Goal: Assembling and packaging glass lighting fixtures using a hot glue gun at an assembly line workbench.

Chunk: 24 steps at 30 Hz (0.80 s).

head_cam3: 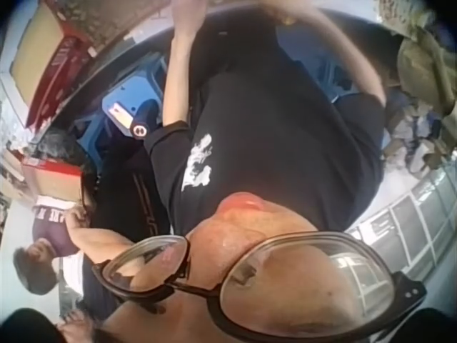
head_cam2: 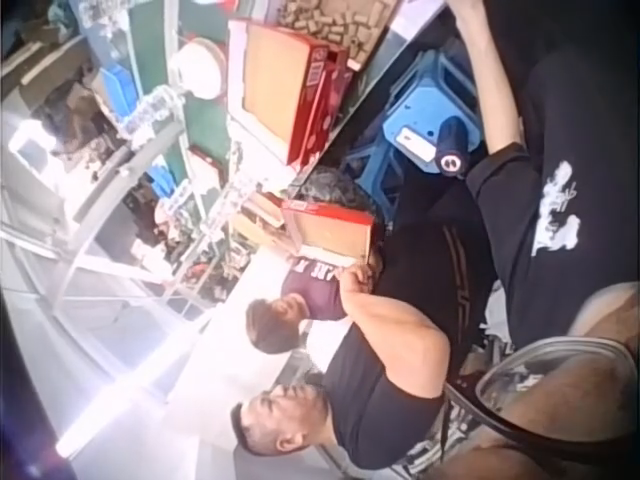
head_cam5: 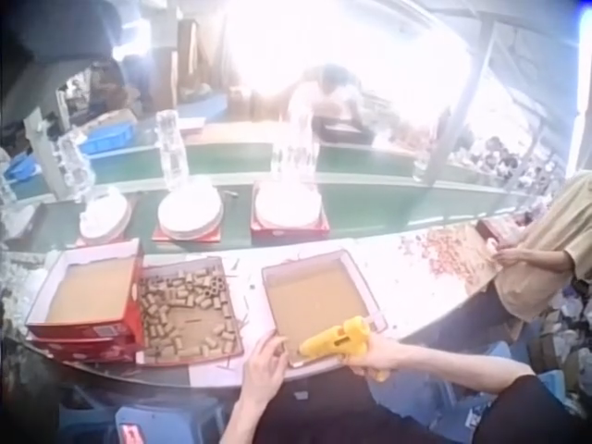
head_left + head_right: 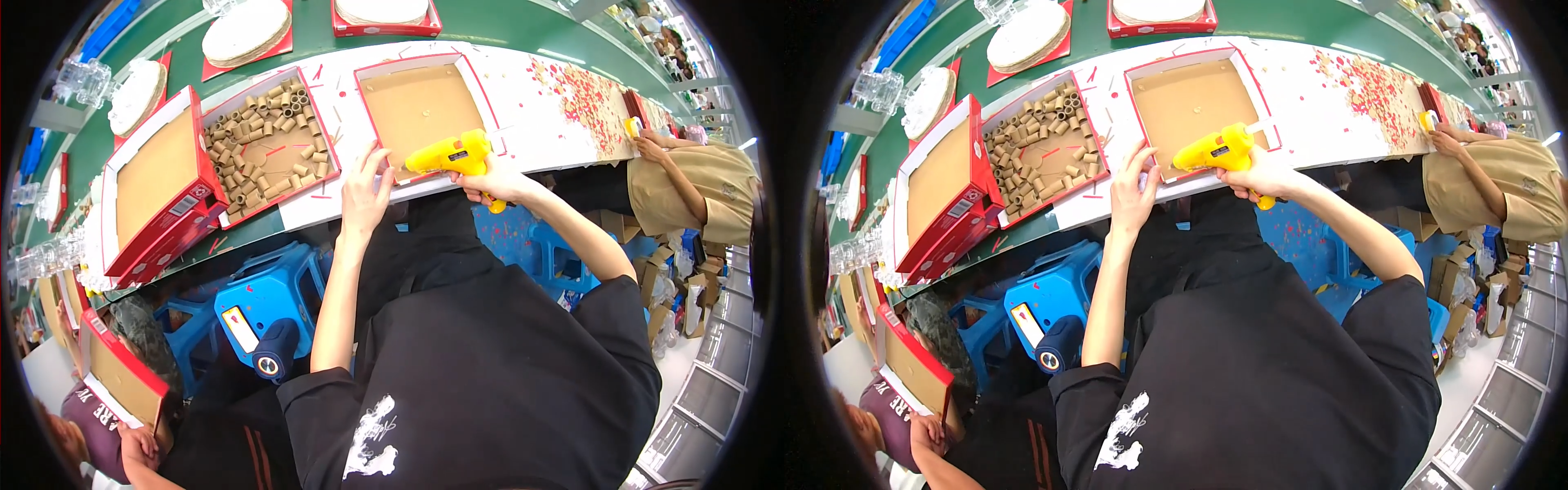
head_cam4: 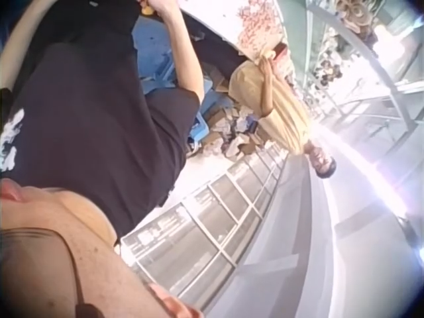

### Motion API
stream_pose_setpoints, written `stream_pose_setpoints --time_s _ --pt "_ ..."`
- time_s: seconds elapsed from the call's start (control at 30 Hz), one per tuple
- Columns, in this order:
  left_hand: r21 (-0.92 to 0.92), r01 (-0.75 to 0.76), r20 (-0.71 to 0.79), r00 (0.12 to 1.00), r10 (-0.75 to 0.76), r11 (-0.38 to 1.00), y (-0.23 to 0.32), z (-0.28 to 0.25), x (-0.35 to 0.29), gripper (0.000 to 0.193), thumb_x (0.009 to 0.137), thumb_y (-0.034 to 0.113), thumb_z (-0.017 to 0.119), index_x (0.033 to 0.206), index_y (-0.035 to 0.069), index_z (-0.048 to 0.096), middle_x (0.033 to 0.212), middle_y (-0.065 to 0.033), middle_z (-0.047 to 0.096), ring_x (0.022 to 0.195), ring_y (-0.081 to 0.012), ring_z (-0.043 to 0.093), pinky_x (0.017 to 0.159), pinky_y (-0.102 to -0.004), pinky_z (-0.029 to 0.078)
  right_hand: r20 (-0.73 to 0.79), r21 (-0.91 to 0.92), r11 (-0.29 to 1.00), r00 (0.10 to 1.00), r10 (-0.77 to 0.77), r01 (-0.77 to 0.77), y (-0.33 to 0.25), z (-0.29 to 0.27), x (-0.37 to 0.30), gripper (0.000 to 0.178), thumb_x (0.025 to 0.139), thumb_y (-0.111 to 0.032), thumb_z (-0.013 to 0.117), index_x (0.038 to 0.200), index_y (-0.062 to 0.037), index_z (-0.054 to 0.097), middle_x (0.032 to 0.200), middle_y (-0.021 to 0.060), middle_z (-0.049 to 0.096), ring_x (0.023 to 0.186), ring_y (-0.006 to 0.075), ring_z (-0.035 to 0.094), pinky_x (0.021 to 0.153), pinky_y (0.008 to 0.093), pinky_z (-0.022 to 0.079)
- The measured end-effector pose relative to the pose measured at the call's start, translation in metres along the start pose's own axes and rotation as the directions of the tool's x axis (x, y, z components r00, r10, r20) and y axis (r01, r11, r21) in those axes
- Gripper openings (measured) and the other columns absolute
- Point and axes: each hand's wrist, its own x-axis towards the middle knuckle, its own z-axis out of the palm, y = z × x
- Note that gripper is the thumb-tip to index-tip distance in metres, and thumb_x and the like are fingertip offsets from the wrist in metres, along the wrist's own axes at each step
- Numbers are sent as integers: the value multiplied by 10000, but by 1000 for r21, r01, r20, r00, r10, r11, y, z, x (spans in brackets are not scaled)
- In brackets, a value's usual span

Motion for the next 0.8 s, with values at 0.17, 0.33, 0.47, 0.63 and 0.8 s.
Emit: stream_pose_setpoints --time_s 0.17,0.33,0.47,0.63,0.8 --pt "24 -18 -15 1000 18 1000 -1 1 -1 288 869 103 619 1141 13 590 1260 -173 563 766 -195 653 761 -327 516 5 -9 1000 1000 18 -18 -2 1 -2 214 867 -197 631 986 -41 545 576 -3 494 450 62 462 413 220 386" --pt "22 -15 -16 1000 15 1000 -2 3 -1 291 867 105 622 1144 18 591 1258 -168 564 762 -193 652 768 -328 515 -11 -42 998 998 56 -56 0 0 -1 159 875 -165 618 959 -54 539 602 -4 475 468 77 457 422 228 396" --pt "24 -17 -20 1000 17 1000 2 0 2 289 867 105 620 1142 20 594 1260 -167 563 761 -193 651 773 -330 515 -36 -75 996 998 44 -47 -4 -1 -3 151 884 -171 610 954 -58 538 601 -4 476 467 75 459 418 234 398" --pt "27 -9 -17 1000 9 1000 -2 0 2 293 866 109 624 1143 20 594 1262 -168 563 764 -194 652 771 -330 515 -32 -75 996 998 46 -48 -9 -1 -2 229 873 -183 624 979 -25 497 553 2 480 432 83 465 409 245 395" --pt "12 5 -11 1000 -5 1000 1 0 1 296 866 111 622 1146 20 594 1264 -167 562 767 -195 653 773 -330 514 -41 -83 995 997 58 -61 -11 1 -6 242 868 -182 627 998 -23 499 557 3 490 439 84 476 409 249 400"
